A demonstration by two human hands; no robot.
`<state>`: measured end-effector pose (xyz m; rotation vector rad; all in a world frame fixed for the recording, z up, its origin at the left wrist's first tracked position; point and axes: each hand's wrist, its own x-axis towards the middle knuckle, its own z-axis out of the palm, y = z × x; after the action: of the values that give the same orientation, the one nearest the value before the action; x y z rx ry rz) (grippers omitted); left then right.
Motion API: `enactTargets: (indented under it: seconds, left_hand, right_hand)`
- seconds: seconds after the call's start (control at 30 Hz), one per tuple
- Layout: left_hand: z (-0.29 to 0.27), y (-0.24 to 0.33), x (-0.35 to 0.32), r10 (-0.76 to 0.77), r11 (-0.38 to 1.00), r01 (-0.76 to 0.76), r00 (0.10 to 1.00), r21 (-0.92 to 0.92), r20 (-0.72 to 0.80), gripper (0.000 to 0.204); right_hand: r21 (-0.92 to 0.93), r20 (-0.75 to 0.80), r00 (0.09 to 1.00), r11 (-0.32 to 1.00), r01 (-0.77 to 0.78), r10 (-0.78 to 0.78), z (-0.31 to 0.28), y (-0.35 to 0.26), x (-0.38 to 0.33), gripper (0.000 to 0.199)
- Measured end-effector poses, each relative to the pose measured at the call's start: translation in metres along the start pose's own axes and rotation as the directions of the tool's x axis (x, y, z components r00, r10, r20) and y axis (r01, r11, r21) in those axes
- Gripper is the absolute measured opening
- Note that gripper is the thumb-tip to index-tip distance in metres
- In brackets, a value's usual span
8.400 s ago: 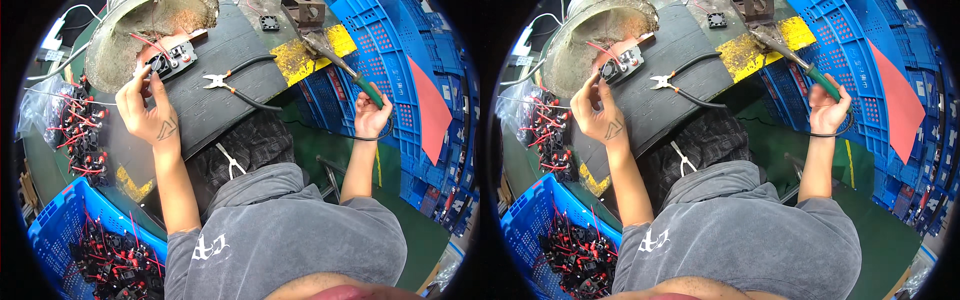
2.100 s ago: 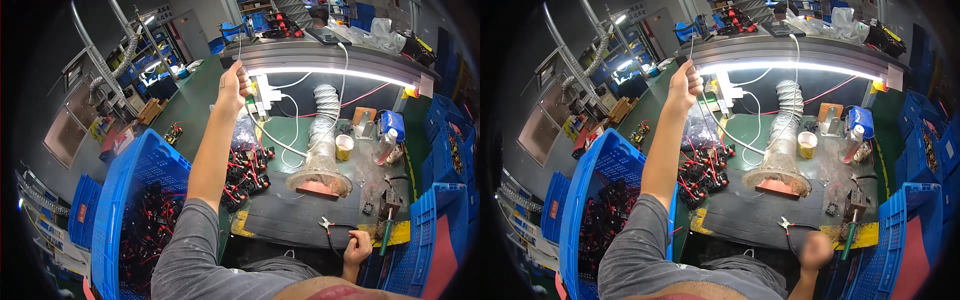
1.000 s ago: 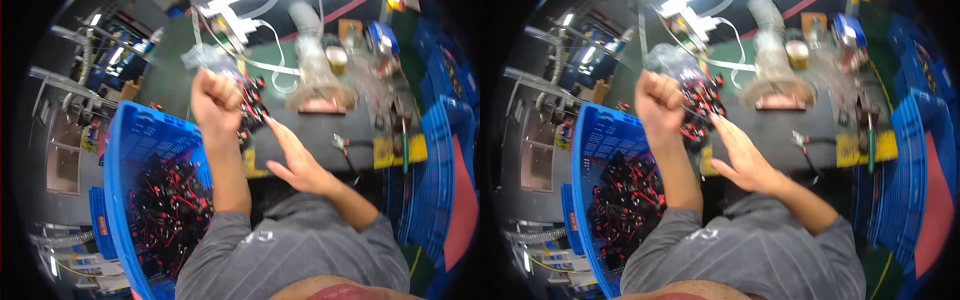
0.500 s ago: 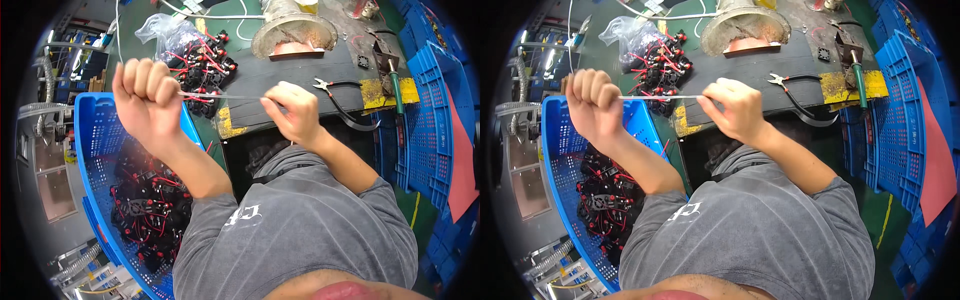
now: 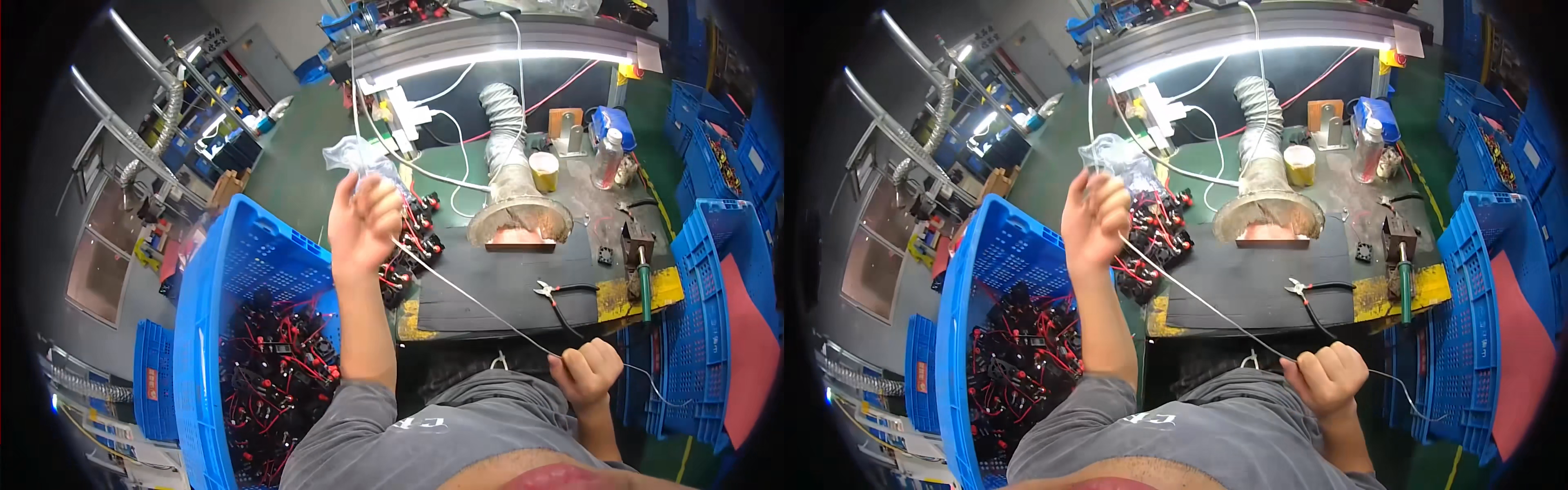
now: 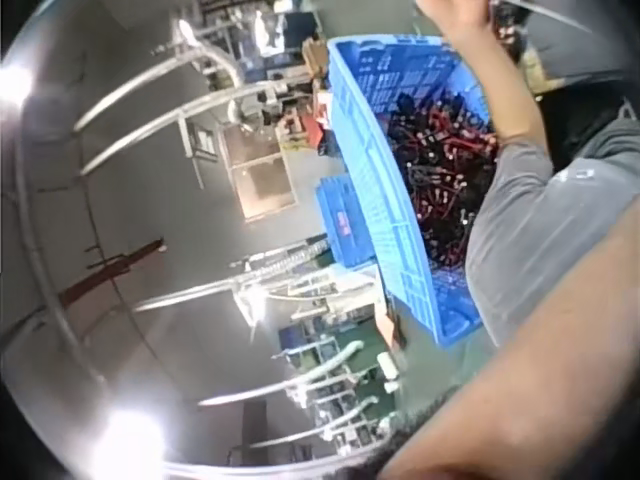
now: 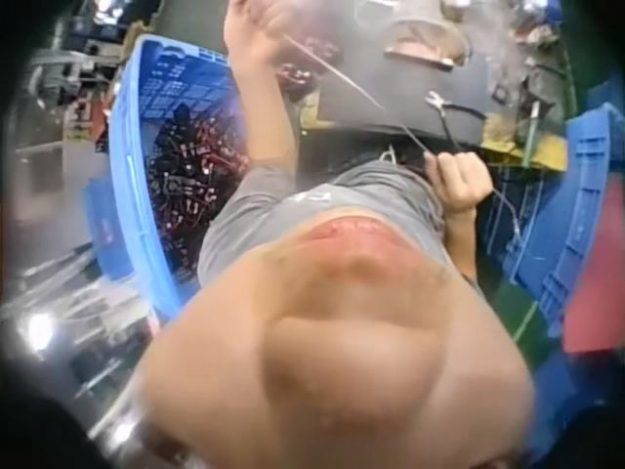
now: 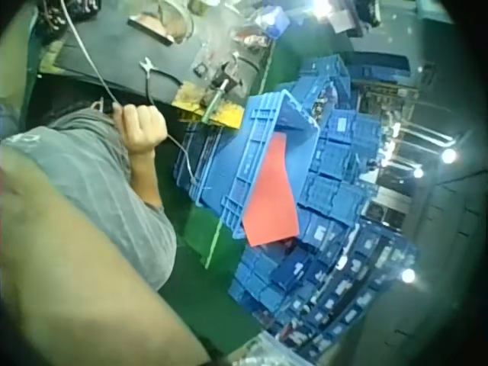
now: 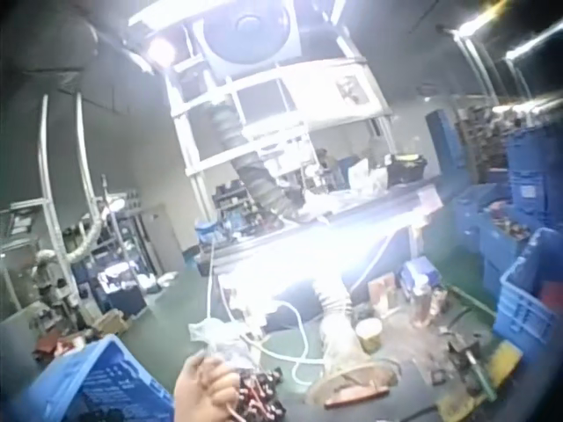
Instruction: Soldering wires onto small electronic cooling fans at a factory workbench.
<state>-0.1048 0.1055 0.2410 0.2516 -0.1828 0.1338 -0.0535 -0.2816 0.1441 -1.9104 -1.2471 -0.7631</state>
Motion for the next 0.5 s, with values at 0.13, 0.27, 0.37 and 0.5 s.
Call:
enactTargets:
  seconds: [0.13,0.27,0.37,0.5]
  left_hand:
    - [0.015,0.036,0.054,0.081,0.99,-0.071,0.993,0.118,-0.082,0.041]
    - [0.0,0.027,0.08,0.163,0.951,-0.117,0.976,0.288,-0.142,0.054]
    - [-0.004,0.027,0.084,0.202,0.931,-0.142,0.968,0.335,-0.151,0.054]
    - [-0.003,0.018,0.085,0.255,0.903,-0.184,0.957,0.389,-0.138,0.053]
  right_hand:
    - [0.035,-0.023,1.0,0.999,-0.005,0.006,-0.002,0.006,-0.012,0.036]
    - [0.098,-0.063,0.998,0.995,-0.019,0.025,-0.001,0.008,-0.016,0.038]
    - [0.146,-0.046,0.998,0.989,-0.032,0.039,-0.001,0.007,-0.018,0.036]
    - [0.179,-0.046,0.996,0.982,-0.063,0.072,0.005,0.011,-0.028,0.037]
